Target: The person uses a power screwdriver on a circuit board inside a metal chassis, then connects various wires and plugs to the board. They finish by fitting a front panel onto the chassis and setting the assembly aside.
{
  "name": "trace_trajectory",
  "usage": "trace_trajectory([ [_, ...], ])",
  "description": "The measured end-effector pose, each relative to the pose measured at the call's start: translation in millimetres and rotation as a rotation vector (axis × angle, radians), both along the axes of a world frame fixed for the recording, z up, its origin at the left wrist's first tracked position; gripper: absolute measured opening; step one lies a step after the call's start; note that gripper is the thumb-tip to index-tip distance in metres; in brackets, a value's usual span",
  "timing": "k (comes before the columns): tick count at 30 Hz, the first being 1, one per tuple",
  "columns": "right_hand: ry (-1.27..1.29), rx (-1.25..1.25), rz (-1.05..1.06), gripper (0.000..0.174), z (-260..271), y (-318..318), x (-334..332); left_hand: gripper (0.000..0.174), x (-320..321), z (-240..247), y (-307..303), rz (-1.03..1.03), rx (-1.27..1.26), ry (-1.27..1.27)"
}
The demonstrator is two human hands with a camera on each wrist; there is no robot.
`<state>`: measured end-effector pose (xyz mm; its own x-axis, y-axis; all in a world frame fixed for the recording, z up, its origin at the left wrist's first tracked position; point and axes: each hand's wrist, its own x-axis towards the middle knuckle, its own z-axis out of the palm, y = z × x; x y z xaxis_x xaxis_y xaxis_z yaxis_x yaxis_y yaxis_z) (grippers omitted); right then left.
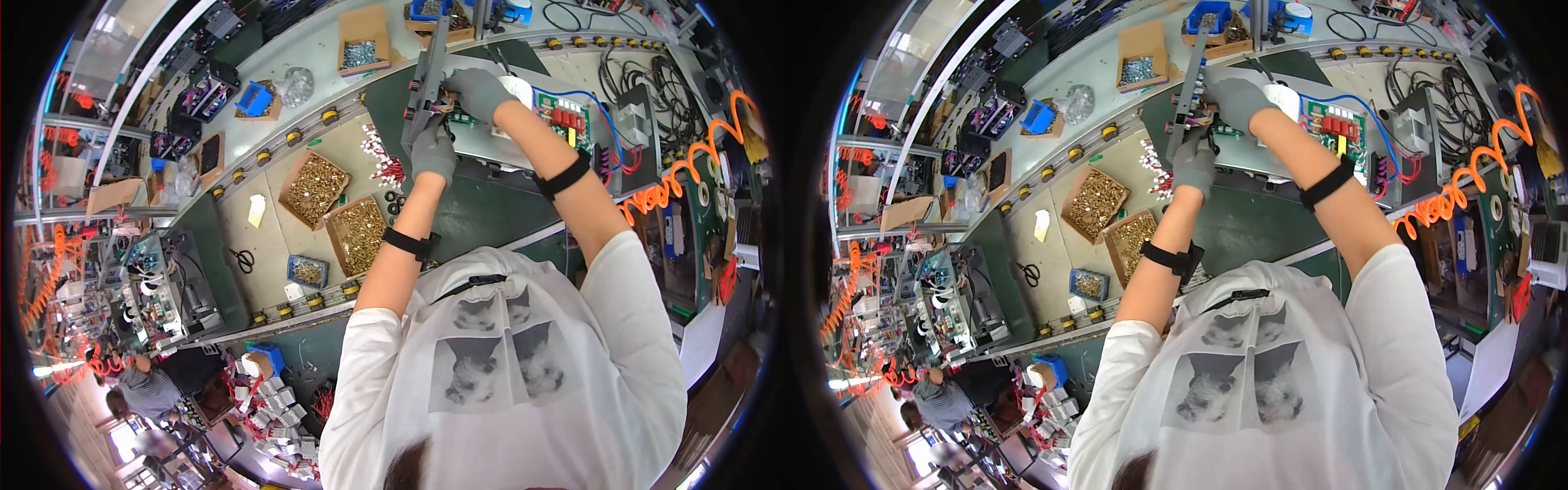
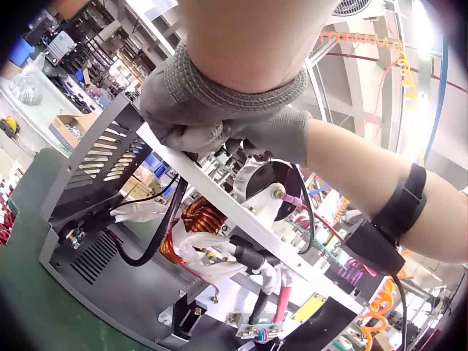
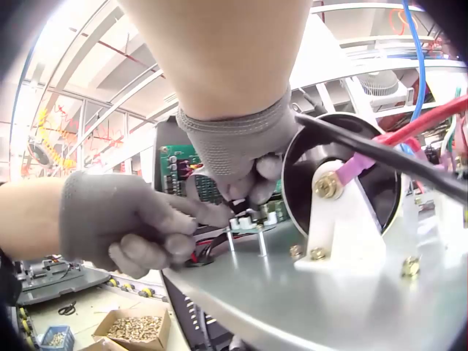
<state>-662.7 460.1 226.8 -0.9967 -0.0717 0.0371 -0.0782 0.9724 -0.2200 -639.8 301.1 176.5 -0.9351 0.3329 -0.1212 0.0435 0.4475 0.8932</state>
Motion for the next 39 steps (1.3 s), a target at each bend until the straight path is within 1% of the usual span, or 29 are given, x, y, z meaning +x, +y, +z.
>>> trace_trajectory([
  [1,-0.005,0.002,-0.009,0.029,0,4,-1,0.045,0,2,0,-0.009,0.002,-0.005],
  [3,-0.053,0.018,0.069,0.026,3,7,-5,0.046,1,5,0,-0.003,-0.049,0.052],
  [5,-0.065,0.039,0.082,0.024,9,7,-5,0.046,-3,-9,0,-0.005,-0.021,0.072],
  [7,-0.113,0.053,0.095,0.023,15,5,-4,0.040,-6,-17,-1,-0.013,0.047,0.137],
  [8,-0.085,0.032,0.089,0.023,13,5,-4,0.044,-8,-21,-1,-0.011,0.062,0.095],
  [9,-0.087,0.029,0.075,0.023,11,5,-4,0.045,-5,-10,-1,-0.006,0.029,0.078],
  [11,-0.084,-0.041,0.089,0.022,9,7,-5,0.045,-5,-7,-2,-0.023,0.058,0.048],
  [12,-0.088,-0.025,0.097,0.022,8,7,-6,0.045,-6,-10,-2,-0.033,0.056,0.046],
  [15,-0.057,-0.048,0.127,0.023,8,7,-6,0.042,-9,-17,-1,-0.019,0.114,-0.020],
  [17,-0.076,-0.075,0.114,0.024,11,7,-3,0.038,-8,-17,0,0.055,0.160,-0.132],
  [18,-0.056,-0.070,0.130,0.024,12,7,-2,0.039,-9,-19,0,0.001,0.172,-0.069],
  [20,-0.035,-0.068,0.146,0.024,15,5,-1,0.039,-10,-24,-1,0.006,0.178,-0.082],
  [22,-0.134,0.015,0.149,0.023,21,2,-1,0.038,-7,-18,-1,0.010,0.182,-0.094],
  [24,-0.134,0.045,0.149,0.023,25,1,0,0.030,-4,-11,-1,0.064,0.166,-0.153],
  [25,-0.136,0.079,0.151,0.023,26,0,2,0.030,-3,-9,-1,0.063,0.163,-0.153],
  [27,-0.135,0.093,0.132,0.022,28,-4,4,0.028,-1,-7,-1,0.062,0.174,-0.135],
  [28,-0.133,0.111,0.113,0.021,29,-6,5,0.028,-5,-16,-2,0.057,0.170,-0.134],
  [29,-0.132,0.107,0.108,0.021,31,-7,7,0.031,-11,-29,-3,0.021,0.177,-0.101],
  [30,-0.143,0.103,0.088,0.021,32,-8,8,0.037,-12,-25,-1,-0.014,0.186,-0.066],
  [31,-0.154,0.099,0.070,0.021,33,-9,8,0.037,-11,-22,-1,-0.017,0.183,-0.066],
  [33,-0.130,0.110,0.043,0.021,30,-11,6,0.037,-4,-11,-2,0.023,0.172,-0.191],
  [36,-0.129,0.134,0.021,0.021,29,-14,5,0.037,-3,-6,-3,-0.004,0.159,-0.202],
  [37,-0.145,0.149,0.024,0.021,31,-15,6,0.037,-4,-14,-3,-0.002,0.158,-0.201],
  [38,-0.139,0.151,0.027,0.021,31,-16,5,0.037,-7,-26,-3,0.010,0.202,-0.146],
  [39,-0.126,0.139,-0.002,0.022,29,-18,5,0.036,-6,-25,-2,0.021,0.243,-0.090],
])
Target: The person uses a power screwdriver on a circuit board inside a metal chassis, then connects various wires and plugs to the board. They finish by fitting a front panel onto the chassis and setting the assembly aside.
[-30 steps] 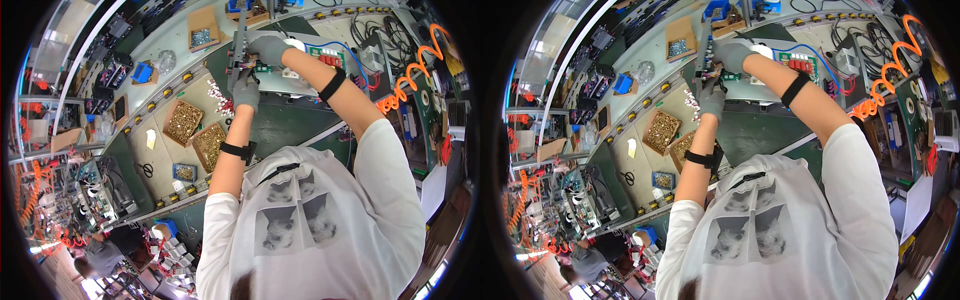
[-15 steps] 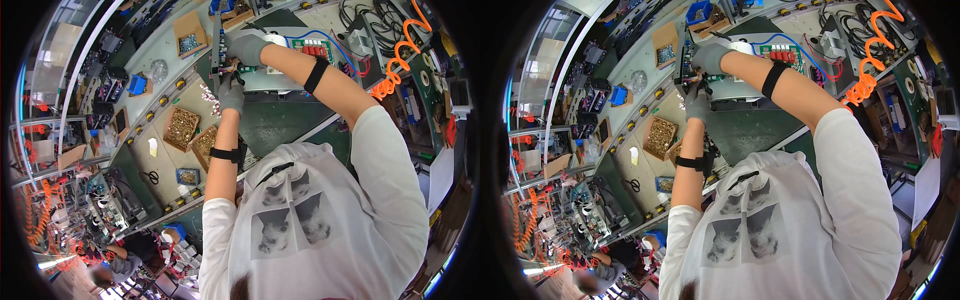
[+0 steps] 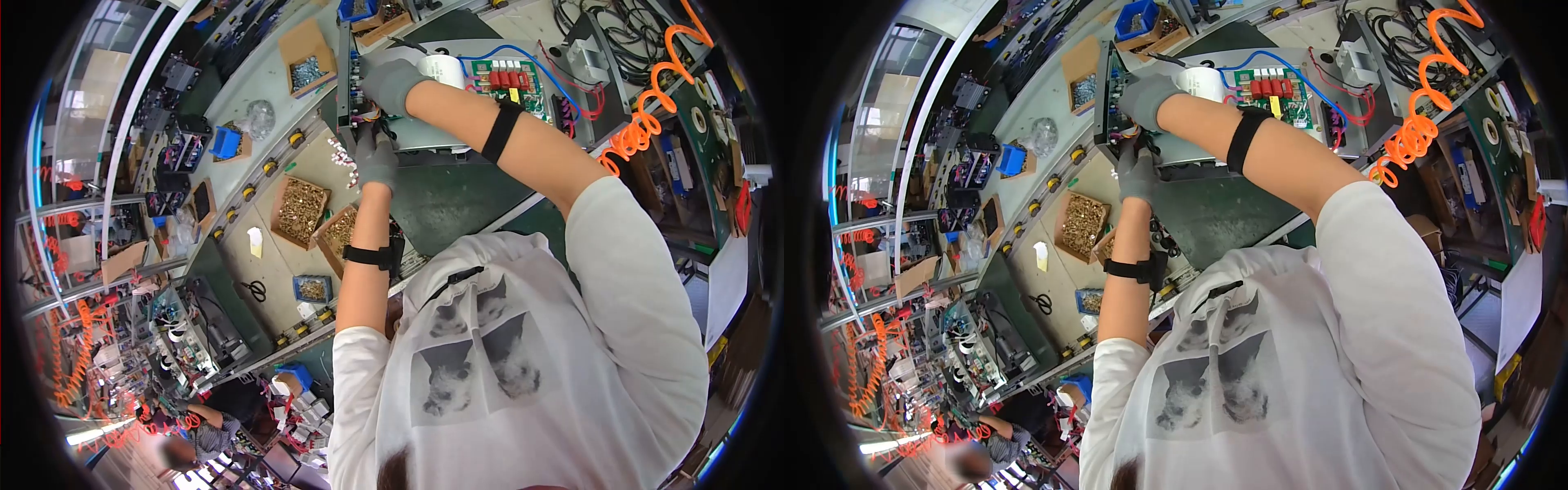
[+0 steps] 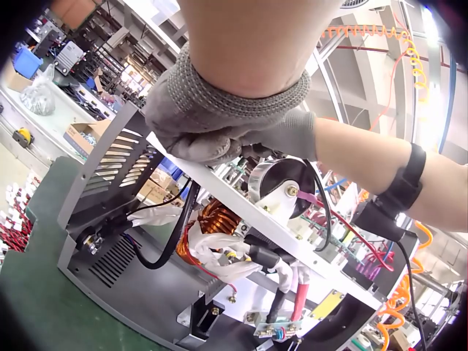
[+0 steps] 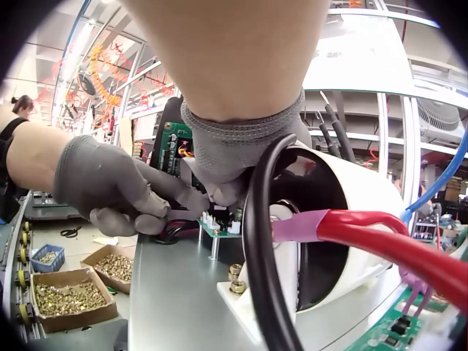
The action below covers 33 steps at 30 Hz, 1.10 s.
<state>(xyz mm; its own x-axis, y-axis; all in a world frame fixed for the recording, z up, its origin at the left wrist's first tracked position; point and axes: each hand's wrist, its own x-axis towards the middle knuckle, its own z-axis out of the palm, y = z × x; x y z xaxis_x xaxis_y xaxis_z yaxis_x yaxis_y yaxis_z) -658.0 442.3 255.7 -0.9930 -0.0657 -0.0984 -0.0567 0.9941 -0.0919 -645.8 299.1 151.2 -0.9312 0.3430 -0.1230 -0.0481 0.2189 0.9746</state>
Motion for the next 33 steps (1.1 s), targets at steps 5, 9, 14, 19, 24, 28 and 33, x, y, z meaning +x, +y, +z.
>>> trace_trajectory([
  [5,0.011,-0.013,-0.051,0.022,1,-18,19,0.035,10,-1,-1,0.023,-0.076,0.052],
  [9,0.152,-0.054,-0.165,0.032,-17,-54,76,0.035,10,11,-3,-0.037,0.001,0.036],
  [14,0.140,-0.340,-0.126,0.045,-20,-49,156,0.033,32,18,-7,-0.092,-0.109,0.377],
  [19,0.139,-0.394,-0.120,0.042,-54,-11,207,0.041,52,65,9,-0.113,-0.354,0.508],
  [24,0.016,-0.590,-0.262,0.037,-81,5,247,0.039,13,39,13,-0.002,-0.672,0.342],
  [28,0.022,-0.587,-0.320,0.036,-108,9,266,0.042,21,29,3,-0.001,-0.522,0.426],
  [33,-0.299,-0.430,-0.439,0.040,-143,17,277,0.061,72,34,-40,-0.210,-0.510,0.222],
])
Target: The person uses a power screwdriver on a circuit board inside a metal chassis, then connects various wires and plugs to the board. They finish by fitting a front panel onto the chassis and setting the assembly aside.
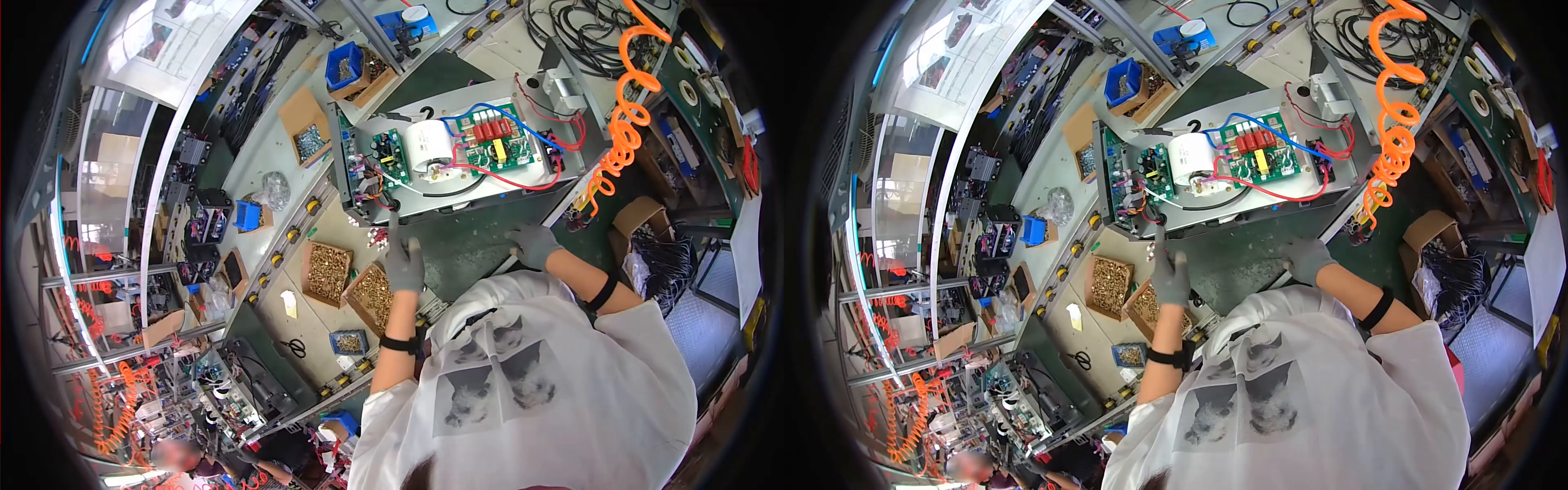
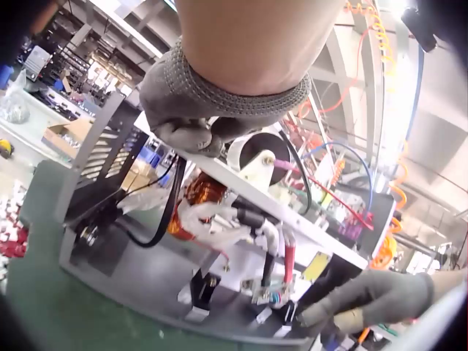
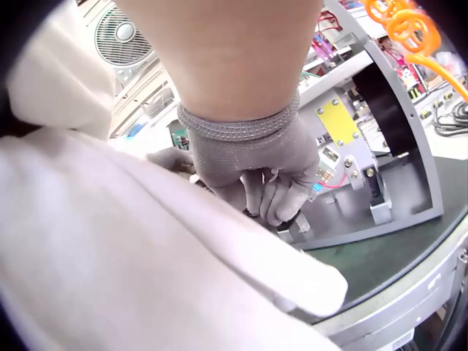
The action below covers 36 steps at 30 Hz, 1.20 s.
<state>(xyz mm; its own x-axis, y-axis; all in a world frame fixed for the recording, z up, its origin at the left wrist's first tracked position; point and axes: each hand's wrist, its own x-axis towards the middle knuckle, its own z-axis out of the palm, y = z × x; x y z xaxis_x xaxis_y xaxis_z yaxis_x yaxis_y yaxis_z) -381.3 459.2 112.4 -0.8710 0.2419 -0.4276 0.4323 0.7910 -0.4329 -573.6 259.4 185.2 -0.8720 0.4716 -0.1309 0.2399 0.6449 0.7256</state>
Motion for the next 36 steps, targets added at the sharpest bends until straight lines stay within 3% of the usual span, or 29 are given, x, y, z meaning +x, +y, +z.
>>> trace_trajectory([
  [3,-0.140,0.111,0.086,0.049,-20,2,6,0.064,8,-64,-50,-0.056,-0.049,0.033],
  [4,-0.212,0.095,0.090,0.060,-24,1,5,0.064,12,-71,-61,-0.038,-0.046,0.033],
  [6,-0.243,0.165,0.171,0.063,-33,-1,3,0.066,17,-84,-79,0.128,-0.176,-0.223],
  [10,-0.366,0.220,0.277,0.069,-40,-5,-14,0.066,13,-99,-97,0.180,-0.274,-0.393],
  [12,-0.407,0.222,0.311,0.071,-36,-6,-25,0.075,9,-93,-94,0.052,-0.642,-0.408],
  [13,-0.487,0.196,0.296,0.072,-32,-8,-32,0.075,10,-97,-97,0.062,-0.634,-0.417],
  [15,-0.577,0.185,0.279,0.073,-28,-9,-40,0.077,18,-117,-105,-0.216,-0.492,-0.412],
  [17,-0.630,0.148,0.306,0.074,-31,-12,-47,0.080,25,-141,-110,-0.241,-0.451,-0.501],
  [21,-0.733,0.112,0.358,0.084,-28,-20,-59,0.089,23,-130,-94,-0.240,-0.438,-0.620],
  [24,-0.773,0.117,0.397,0.088,-28,-27,-62,0.091,18,-137,-92,-0.319,-0.573,-0.696],
  [26,-0.726,0.083,0.233,0.087,-22,-25,-64,0.092,20,-149,-88,-0.341,-0.539,-0.639],
  [27,-0.730,0.085,0.258,0.087,-26,-21,-62,0.092,26,-161,-86,-0.318,-0.536,-0.651],
  [29,-0.635,0.076,0.135,0.075,-40,-7,-52,0.083,39,-187,-80,-0.426,-0.500,-0.307],
  [31,-0.700,0.235,0.066,0.072,-67,10,-45,0.070,17,-153,-48,-0.622,-0.583,-0.597],
  [33,-0.698,0.211,0.011,0.069,-32,18,-62,0.059,13,-124,-28,-0.538,-0.478,-0.624],
  [35,-0.685,0.237,-0.055,0.074,-42,34,-61,0.057,22,-197,-17,-0.794,-0.270,-0.420],
  [36,-0.671,0.260,-0.142,0.080,-47,45,-58,0.057,15,-189,-13,-0.789,-0.271,-0.428],
])
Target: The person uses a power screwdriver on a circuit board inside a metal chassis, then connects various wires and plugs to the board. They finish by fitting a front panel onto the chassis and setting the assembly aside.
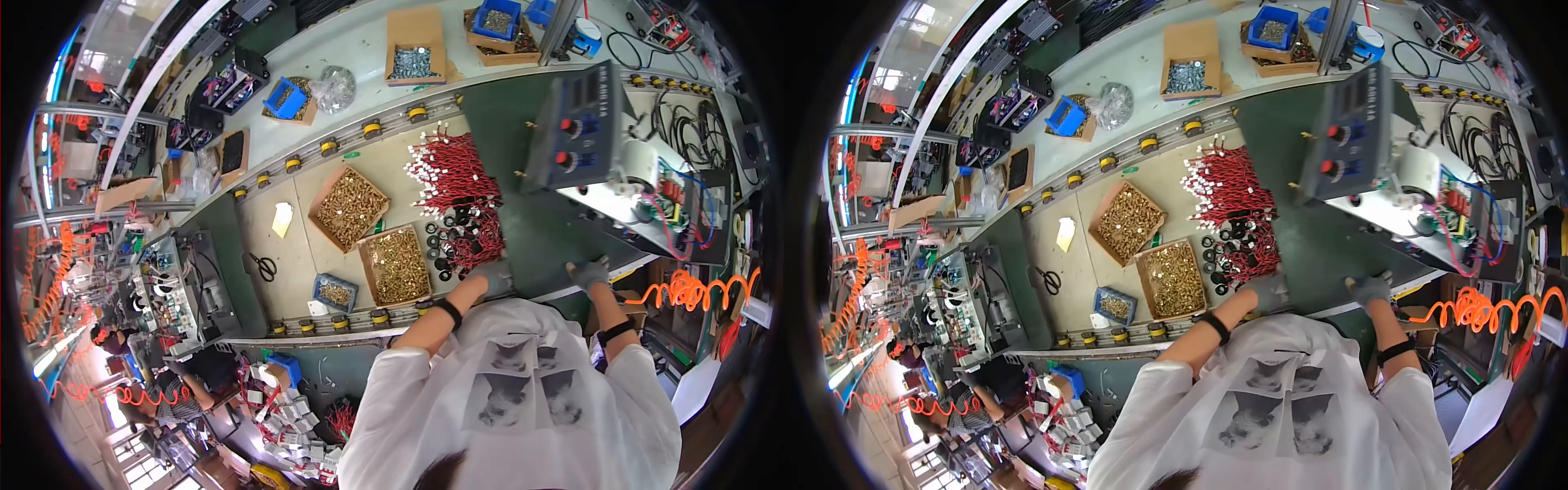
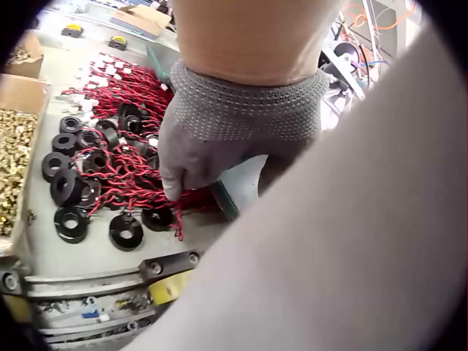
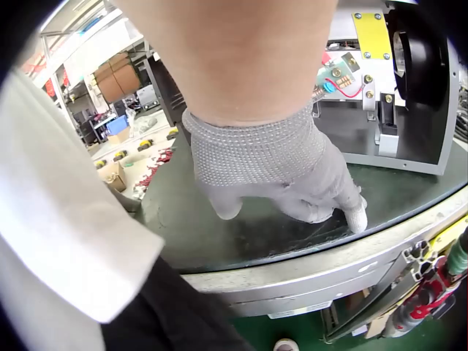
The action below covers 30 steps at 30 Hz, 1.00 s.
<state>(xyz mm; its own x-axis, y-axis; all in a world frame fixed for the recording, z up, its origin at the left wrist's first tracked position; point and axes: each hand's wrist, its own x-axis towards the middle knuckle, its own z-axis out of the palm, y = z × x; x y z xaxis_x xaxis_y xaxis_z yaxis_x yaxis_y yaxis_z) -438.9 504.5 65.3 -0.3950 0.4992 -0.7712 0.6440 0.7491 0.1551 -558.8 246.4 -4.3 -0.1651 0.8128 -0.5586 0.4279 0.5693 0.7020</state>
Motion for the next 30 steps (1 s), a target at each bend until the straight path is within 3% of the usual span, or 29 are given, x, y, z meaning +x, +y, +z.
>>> trace_trajectory([
  [2,-0.005,0.048,-0.072,0.081,-10,21,5,0.046,-21,27,17,0.129,-0.052,-0.079],
  [3,-0.002,0.103,-0.147,0.082,-13,31,7,0.046,-25,17,19,0.128,-0.053,-0.087],
  [5,0.007,0.142,-0.170,0.084,-15,48,8,0.037,-33,-10,21,0.365,0.095,-0.003],
  [7,0.020,0.177,-0.196,0.085,-12,59,3,0.027,-56,18,12,0.587,-0.229,0.119],
  [9,0.030,0.239,-0.187,0.077,-3,69,-3,0.022,-73,20,-9,0.860,-0.188,0.248],
  [11,0.038,0.251,-0.216,0.079,-26,98,10,0.030,-87,24,-24,0.867,-0.251,0.448],
  [13,0.047,0.270,-0.248,0.081,-32,115,14,0.041,-101,8,-35,0.833,-0.133,0.668],
  [15,0.047,0.278,-0.276,0.085,-27,124,13,0.042,-107,3,-33,0.771,-0.185,0.715],
  [17,0.078,0.300,-0.298,0.082,-27,129,14,0.033,-113,0,-29,0.734,-0.342,0.716],
  [21,0.123,0.310,-0.333,0.079,-34,143,21,0.015,-118,-2,-33,0.700,-0.344,0.726],
  [23,0.140,0.302,-0.338,0.079,-33,148,23,0.017,-119,1,-48,0.654,-0.312,0.755],
  [25,0.159,0.285,-0.359,0.075,-19,139,15,0.017,-114,25,-59,0.761,-0.137,0.788],
  [27,0.083,0.249,-0.334,0.074,-16,133,9,0.020,-109,28,-79,0.763,0.022,0.763],
  [30,0.002,0.123,-0.274,0.077,-13,129,7,0.023,-92,33,-101,0.939,0.286,0.706],
])
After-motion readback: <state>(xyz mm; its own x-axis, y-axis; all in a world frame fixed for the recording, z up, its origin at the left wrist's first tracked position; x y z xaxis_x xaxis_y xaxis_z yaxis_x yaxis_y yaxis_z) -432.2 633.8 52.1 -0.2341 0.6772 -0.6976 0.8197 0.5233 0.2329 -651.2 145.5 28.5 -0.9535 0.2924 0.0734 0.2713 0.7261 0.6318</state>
